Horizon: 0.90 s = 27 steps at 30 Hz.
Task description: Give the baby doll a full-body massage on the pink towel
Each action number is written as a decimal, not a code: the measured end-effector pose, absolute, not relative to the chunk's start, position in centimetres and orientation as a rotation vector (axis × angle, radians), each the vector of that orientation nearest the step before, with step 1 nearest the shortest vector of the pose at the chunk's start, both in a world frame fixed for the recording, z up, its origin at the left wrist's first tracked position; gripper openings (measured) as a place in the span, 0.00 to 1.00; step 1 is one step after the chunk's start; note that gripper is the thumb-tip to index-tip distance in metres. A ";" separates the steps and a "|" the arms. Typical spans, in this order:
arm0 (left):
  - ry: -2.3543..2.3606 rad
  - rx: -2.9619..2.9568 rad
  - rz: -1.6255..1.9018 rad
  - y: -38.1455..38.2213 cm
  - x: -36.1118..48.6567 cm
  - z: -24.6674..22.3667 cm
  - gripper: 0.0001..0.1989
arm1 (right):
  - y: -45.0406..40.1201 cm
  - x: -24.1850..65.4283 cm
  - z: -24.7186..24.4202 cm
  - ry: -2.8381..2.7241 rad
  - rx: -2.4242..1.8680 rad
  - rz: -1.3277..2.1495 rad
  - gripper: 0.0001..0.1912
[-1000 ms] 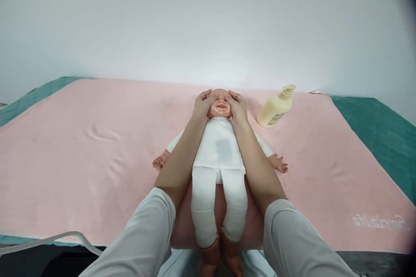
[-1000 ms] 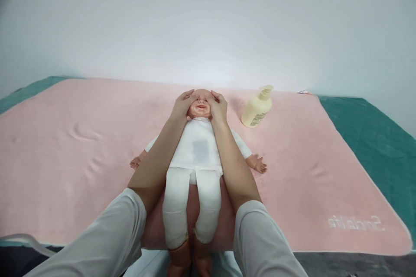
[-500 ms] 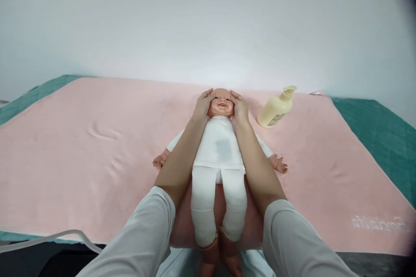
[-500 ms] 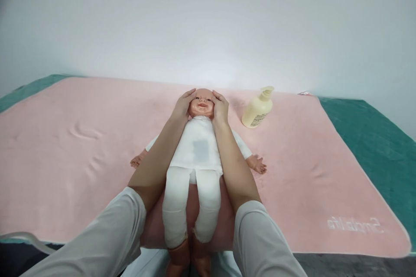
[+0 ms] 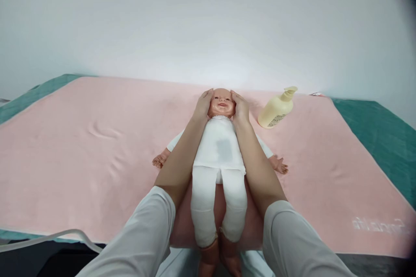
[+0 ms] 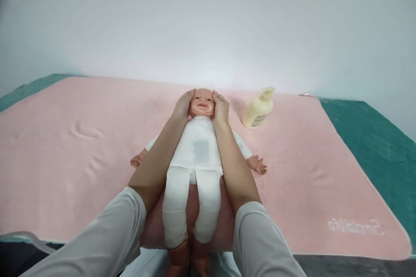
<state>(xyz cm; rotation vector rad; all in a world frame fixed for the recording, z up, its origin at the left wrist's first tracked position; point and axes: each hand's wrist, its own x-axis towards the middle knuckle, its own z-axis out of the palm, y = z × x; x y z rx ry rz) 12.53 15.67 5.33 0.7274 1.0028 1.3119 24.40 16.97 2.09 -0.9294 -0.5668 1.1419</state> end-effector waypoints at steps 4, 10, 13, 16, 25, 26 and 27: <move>1.079 0.842 1.336 15.4 12.4 5.4 0.12 | 16.1 24.0 2.4 -0.653 -0.945 1.125 0.17; 1.072 0.866 1.336 15.0 12.1 5.4 0.19 | 15.5 23.9 2.7 -0.698 -0.980 1.122 0.24; 1.068 0.845 1.333 14.9 12.1 5.6 0.20 | 15.7 24.0 2.4 -0.699 -0.989 1.102 0.24; 1.071 0.814 1.324 14.8 12.1 5.7 0.20 | 15.9 24.1 2.1 -0.711 -1.000 1.093 0.24; 1.042 0.756 1.328 14.8 12.2 5.8 0.16 | 16.0 24.1 2.3 -0.702 -1.008 1.077 0.17; 1.037 0.748 1.325 14.8 12.2 5.8 0.16 | 16.0 24.1 2.4 -0.699 -1.004 1.081 0.17; 1.035 0.742 1.320 14.8 12.2 5.8 0.15 | 16.0 24.1 2.4 -0.698 -1.000 1.086 0.16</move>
